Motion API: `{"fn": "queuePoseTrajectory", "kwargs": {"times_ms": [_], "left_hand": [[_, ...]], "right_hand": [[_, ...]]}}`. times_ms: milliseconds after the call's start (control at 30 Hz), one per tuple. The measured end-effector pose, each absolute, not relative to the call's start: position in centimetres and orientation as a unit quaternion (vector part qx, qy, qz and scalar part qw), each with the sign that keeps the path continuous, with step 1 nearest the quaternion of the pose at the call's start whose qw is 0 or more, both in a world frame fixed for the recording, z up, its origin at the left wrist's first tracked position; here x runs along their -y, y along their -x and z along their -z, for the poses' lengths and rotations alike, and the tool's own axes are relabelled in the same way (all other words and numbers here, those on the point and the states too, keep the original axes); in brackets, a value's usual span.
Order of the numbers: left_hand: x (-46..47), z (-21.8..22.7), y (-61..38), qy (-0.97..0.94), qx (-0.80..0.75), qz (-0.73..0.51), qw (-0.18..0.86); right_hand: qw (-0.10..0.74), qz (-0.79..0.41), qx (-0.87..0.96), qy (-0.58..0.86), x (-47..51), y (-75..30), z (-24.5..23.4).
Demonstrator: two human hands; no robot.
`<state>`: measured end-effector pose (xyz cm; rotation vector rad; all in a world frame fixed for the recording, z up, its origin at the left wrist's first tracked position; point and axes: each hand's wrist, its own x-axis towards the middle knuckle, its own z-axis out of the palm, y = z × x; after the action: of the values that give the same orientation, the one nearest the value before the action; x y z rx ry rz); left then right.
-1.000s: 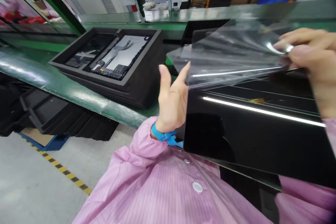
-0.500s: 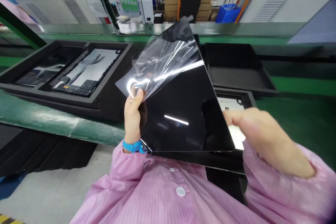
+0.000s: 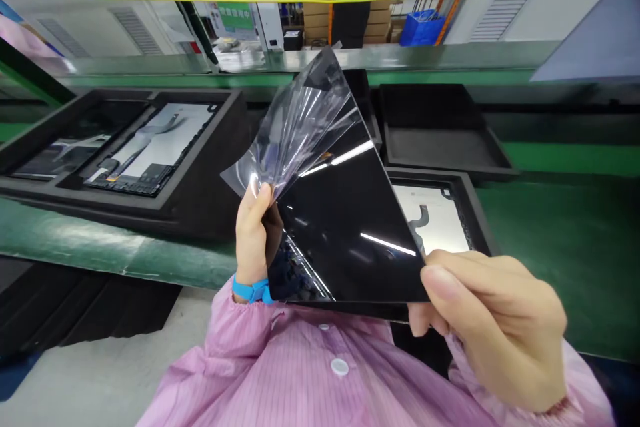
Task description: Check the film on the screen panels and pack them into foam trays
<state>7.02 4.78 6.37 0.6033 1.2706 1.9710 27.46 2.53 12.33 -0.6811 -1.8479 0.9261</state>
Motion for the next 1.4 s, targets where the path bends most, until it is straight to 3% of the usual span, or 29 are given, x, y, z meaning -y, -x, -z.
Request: {"fn": "queuePoseTrajectory", "kwargs": {"times_ms": [133,967,1100,1200,1300,1400], "left_hand": [[-5.2,-4.8,-6.9,-0.261,-0.480,-0.760,0.352],[-5.9,-3.7,-6.5,-0.292,-0.507,-0.721,0.370],[-5.9,-4.1,-6.6,-0.285,-0.506,-0.733,0.354],[-5.3,-5.4,-6.7,-0.298,-0.487,-0.744,0.347],[-4.4,-6.5,-7.3,-0.356,-0.451,-0.743,0.345],[-3.6,-6.8,-8.2,-0.398,-0.436,-0.721,0.363]], "right_hand": [[0.452,-0.448,0.732,0.241,-2.6,-27.7,-11.6],[0.461,-0.484,0.727,0.159,-1.9,-27.3,-11.8],[0.425,-0.408,0.781,0.206,-2.0,-27.8,-12.0],[0.373,-0.243,0.836,0.321,-3.7,-29.3,-12.0],[0.396,-0.106,0.806,0.427,-7.0,-30.6,-11.7],[0.425,-0.199,0.782,0.410,-10.1,-30.5,-11.2]]}}
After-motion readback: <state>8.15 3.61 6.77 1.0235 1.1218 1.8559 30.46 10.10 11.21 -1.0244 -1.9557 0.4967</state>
